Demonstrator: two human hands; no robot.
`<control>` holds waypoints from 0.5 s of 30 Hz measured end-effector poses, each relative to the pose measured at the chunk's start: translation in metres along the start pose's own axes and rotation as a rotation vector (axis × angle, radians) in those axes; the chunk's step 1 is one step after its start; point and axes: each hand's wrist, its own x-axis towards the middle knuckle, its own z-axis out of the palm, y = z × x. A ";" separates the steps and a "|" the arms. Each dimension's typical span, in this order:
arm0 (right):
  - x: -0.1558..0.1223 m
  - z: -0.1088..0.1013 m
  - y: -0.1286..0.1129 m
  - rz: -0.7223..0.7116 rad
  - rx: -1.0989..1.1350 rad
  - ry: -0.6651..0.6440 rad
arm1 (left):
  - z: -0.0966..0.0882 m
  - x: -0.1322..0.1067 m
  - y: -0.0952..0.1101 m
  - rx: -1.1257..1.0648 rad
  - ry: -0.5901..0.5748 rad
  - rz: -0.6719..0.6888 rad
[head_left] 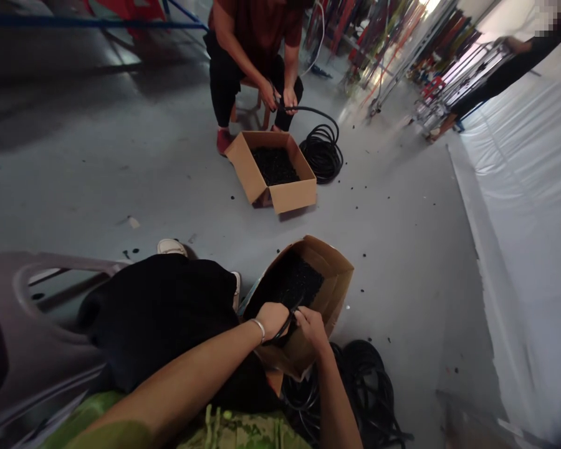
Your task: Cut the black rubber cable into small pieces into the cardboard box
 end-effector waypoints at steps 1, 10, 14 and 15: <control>0.001 0.003 0.000 0.016 -0.024 0.002 | -0.001 0.000 0.000 -0.013 0.002 -0.014; -0.002 0.017 0.012 0.158 -0.089 0.040 | -0.007 -0.004 0.002 -0.043 -0.114 -0.089; -0.005 -0.002 0.022 0.182 0.074 0.112 | -0.008 -0.001 0.001 -0.077 -0.076 -0.132; -0.005 -0.006 0.024 0.199 0.111 0.117 | -0.008 0.000 0.001 -0.084 -0.075 -0.136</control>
